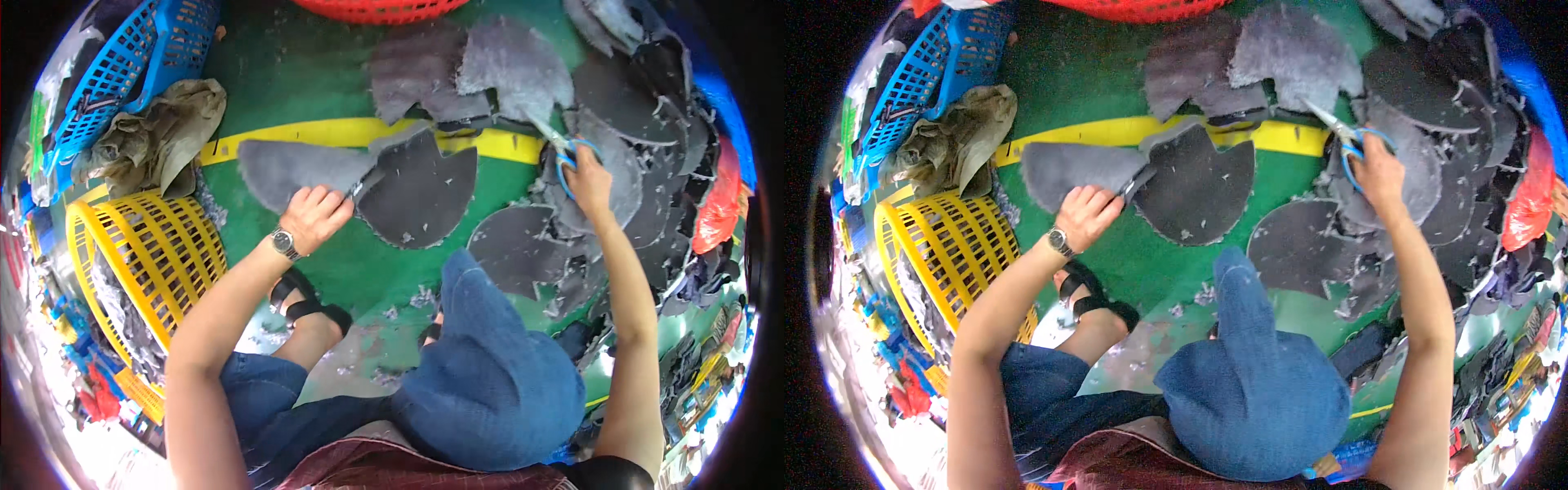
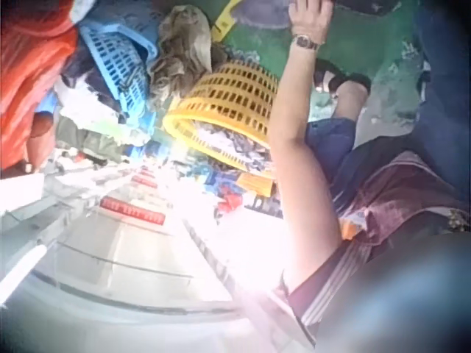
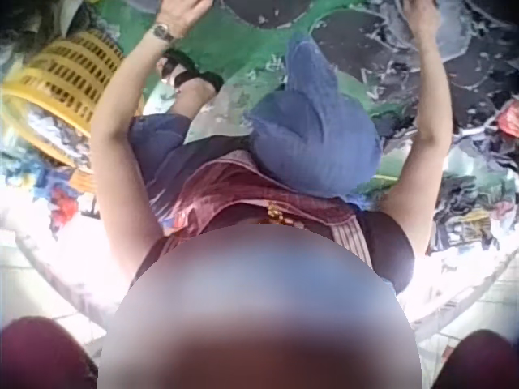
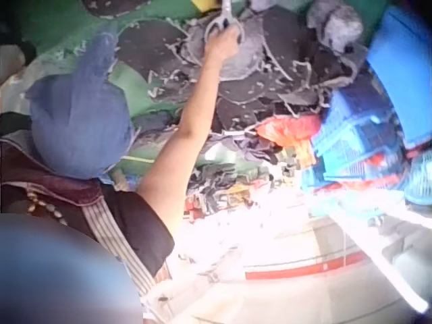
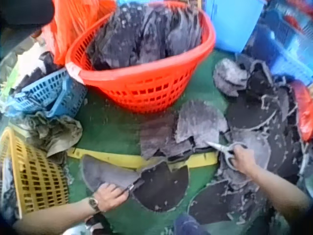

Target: Manually cutting specific shoe component shapes from stacks of fabric scraps using scissors.

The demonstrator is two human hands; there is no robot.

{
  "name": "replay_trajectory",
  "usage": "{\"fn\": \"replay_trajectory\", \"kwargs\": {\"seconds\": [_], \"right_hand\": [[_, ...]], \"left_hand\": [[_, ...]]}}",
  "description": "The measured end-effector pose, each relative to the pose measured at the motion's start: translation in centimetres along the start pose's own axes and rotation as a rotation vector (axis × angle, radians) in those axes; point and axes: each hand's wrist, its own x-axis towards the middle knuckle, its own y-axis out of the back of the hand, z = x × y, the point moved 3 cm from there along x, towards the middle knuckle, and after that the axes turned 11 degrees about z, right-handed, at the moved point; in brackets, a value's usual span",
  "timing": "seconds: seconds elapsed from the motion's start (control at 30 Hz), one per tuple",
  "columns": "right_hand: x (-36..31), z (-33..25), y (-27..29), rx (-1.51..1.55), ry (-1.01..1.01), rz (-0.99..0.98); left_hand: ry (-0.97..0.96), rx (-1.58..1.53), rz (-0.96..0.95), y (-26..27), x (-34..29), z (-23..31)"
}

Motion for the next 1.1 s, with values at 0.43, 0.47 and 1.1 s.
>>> {"fn": "replay_trajectory", "kwargs": {"seconds": [0.43, 0.47, 1.1], "right_hand": [[-0.1, -0.3, -1.1, -0.071, -0.035, -0.101], [0.0, -0.6, -0.8, -0.047, -0.022, -0.06], [-3.2, -22.6, -1.3, 1.397, -1.037, -0.293]], "left_hand": [[0.484, -0.223, -0.1, -5.0, -2.5, -2.6], [0.47, -0.209, -0.089, -4.9, -2.5, -2.9], [1.148, 0.148, -0.236, -9.6, 10.7, -6.2]]}}
